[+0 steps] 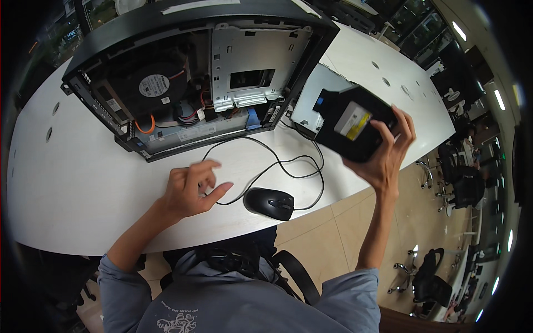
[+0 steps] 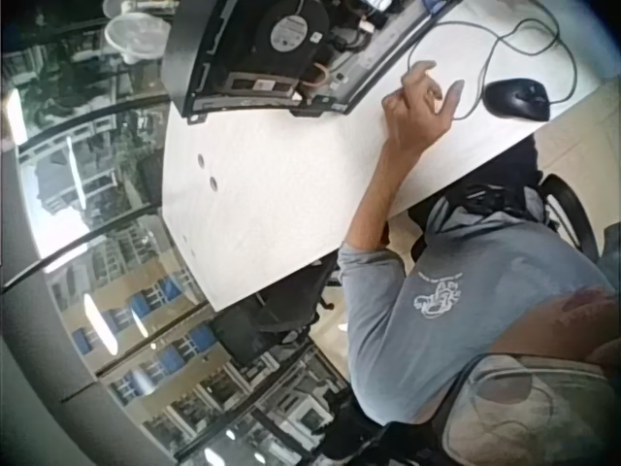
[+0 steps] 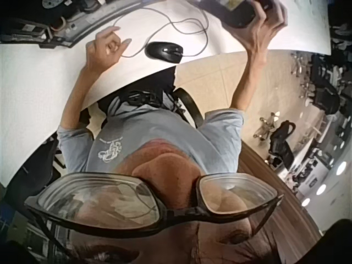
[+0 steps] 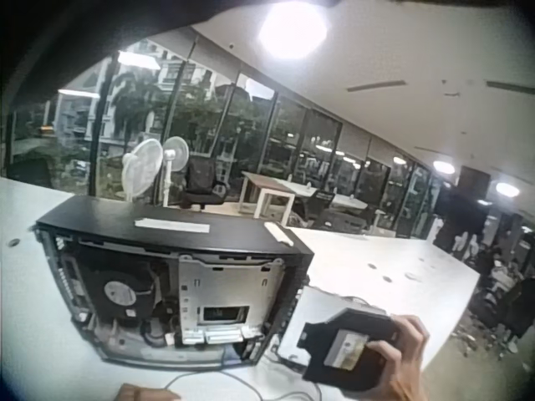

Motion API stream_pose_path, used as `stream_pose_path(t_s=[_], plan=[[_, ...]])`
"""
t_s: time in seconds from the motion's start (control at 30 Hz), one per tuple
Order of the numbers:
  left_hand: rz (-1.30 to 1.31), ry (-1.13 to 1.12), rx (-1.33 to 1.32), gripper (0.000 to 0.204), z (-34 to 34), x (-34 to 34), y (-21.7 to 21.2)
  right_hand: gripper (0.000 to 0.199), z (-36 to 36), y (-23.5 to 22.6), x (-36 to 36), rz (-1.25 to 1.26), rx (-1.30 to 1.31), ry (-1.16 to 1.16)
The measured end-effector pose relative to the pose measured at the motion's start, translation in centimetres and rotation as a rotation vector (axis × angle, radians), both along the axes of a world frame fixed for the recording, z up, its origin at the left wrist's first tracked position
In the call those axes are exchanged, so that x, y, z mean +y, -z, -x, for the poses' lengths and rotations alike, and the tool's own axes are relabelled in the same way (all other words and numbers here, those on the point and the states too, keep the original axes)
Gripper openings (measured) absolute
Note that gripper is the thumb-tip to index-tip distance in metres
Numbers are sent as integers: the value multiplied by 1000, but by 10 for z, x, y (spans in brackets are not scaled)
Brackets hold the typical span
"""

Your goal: Reinstalling components such as RAM and internal brackets before closing the computer case and plugging in cables.

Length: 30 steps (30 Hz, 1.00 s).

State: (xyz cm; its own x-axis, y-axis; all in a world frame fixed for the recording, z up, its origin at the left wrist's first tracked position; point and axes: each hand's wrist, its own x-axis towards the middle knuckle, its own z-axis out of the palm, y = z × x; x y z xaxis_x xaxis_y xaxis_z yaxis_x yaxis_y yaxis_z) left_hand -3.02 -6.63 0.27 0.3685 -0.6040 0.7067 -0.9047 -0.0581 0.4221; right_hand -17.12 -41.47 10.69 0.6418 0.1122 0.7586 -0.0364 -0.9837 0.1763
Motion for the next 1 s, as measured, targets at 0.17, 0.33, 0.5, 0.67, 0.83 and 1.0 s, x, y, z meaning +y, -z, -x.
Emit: stream_pose_path(t_s=[0.17, 0.33, 0.5, 0.67, 0.83, 1.0], plan=[[47, 175, 716, 21, 8, -26, -83, 81, 19, -5, 51, -89, -43, -175], [19, 161, 559, 14, 4, -15, -87, 81, -6, 4, 89, -62, -70, -314], [210, 20, 597, 29, 4, -9, -101, 90, -45, 15, 98, -160, -162, -465], [337, -62, 454, 37, -20, -9, -103, 88, -83, 20, 111, -260, -248, -471], [362, -66, 491, 38, -39, -19, -104, 85, -108, 26, 103, -219, -243, -393], [297, -118, 512, 39, -51, -25, -102, 91, -119, 37, 102, -247, -194, -359]])
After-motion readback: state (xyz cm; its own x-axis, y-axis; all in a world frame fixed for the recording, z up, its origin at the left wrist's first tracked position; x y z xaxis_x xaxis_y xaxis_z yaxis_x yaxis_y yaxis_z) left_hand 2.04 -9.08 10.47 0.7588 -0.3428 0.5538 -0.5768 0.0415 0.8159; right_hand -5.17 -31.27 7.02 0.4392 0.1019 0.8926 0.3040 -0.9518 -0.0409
